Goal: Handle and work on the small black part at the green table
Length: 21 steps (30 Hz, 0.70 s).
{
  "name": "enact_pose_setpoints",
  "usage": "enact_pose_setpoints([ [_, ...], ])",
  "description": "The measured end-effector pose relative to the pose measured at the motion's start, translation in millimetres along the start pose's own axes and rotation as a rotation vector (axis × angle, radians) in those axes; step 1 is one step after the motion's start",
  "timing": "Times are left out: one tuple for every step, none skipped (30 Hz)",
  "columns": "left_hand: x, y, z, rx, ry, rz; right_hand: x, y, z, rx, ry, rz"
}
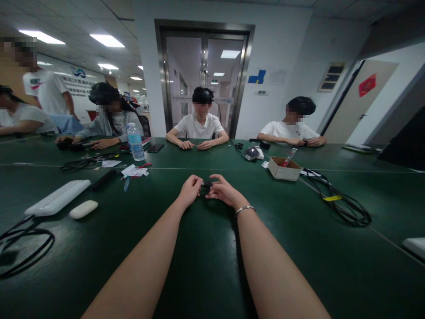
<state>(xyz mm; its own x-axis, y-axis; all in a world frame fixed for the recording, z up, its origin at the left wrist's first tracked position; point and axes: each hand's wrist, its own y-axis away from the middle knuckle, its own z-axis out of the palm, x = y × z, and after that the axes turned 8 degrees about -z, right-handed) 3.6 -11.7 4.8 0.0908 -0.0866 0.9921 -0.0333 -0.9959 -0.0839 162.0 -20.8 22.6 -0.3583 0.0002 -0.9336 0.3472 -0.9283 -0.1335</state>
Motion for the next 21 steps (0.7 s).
enact_pose_setpoints([
  [-0.4, -0.3, -0.2, 0.005, 0.002, -0.001, 0.1, 0.1, 0.0, 0.003, 0.006, 0.013],
  [-0.6, -0.5, -0.4, 0.006, 0.005, -0.002, 0.3, 0.0, -0.2, 0.007, 0.015, 0.030],
  [-0.4, -0.5, -0.5, 0.006, 0.008, -0.005, 0.7, -0.3, -0.4, 0.012, 0.026, 0.033],
  [0.0, -0.3, -0.5, 0.008, 0.012, -0.010, 1.1, -0.7, -0.6, 0.016, 0.034, 0.019],
  [0.5, 0.0, -0.4, 0.010, 0.017, -0.017, 1.4, -1.1, -0.8, 0.020, 0.037, -0.006],
  [1.0, 0.2, -0.2, 0.012, 0.023, -0.023, 1.7, -1.5, -1.0, 0.020, 0.034, -0.027],
  [1.5, 0.5, 0.0, 0.016, 0.030, -0.028, 1.9, -1.7, -1.0, 0.019, 0.029, -0.035],
  [1.8, 0.7, 0.3, 0.023, 0.038, -0.033, 2.1, -2.0, -0.8, 0.018, 0.028, -0.030],
  [1.9, 0.7, 0.6, 0.027, 0.043, -0.036, 2.1, -2.2, -0.4, 0.024, 0.033, -0.017],
  [1.8, 0.7, 0.8, 0.025, 0.045, -0.036, 2.0, -2.5, 0.2, 0.035, 0.045, 0.005],
  [1.6, 0.6, 0.9, 0.022, 0.044, -0.035, 1.9, -2.7, 0.8, 0.050, 0.059, 0.022],
  [1.3, 0.4, 1.0, 0.019, 0.040, -0.034, 1.8, -2.9, 1.5, 0.067, 0.070, 0.026],
  [1.0, 0.3, 0.9, 0.015, 0.033, -0.034, 1.6, -3.1, 2.0, 0.084, 0.074, 0.015],
  [0.9, 0.3, 0.8, 0.013, 0.025, -0.034, 1.4, -3.2, 2.4, 0.096, 0.068, 0.002],
  [1.0, 0.5, 0.7, 0.012, 0.019, -0.034, 1.3, -3.4, 2.5, 0.104, 0.055, -0.005],
  [1.3, 0.7, 0.6, 0.013, 0.013, -0.035, 1.3, -3.5, 2.4, 0.107, 0.042, -0.004],
  [1.7, 1.0, 0.6, 0.016, 0.008, -0.035, 1.3, -3.7, 2.2, 0.105, 0.035, 0.002],
  [2.1, 1.3, 0.6, 0.018, 0.005, -0.036, 1.5, -4.0, 1.8, 0.102, 0.036, 0.014],
  [2.5, 1.6, 0.7, 0.019, 0.004, -0.035, 1.8, -4.3, 1.4, 0.097, 0.043, 0.029],
  [2.8, 1.7, 0.8, 0.022, 0.005, -0.035, 2.1, -4.6, 0.9, 0.093, 0.052, 0.031],
  [2.9, 1.7, 0.9, 0.024, 0.006, -0.036, 2.4, -4.9, 0.4, 0.089, 0.057, 0.020],
])
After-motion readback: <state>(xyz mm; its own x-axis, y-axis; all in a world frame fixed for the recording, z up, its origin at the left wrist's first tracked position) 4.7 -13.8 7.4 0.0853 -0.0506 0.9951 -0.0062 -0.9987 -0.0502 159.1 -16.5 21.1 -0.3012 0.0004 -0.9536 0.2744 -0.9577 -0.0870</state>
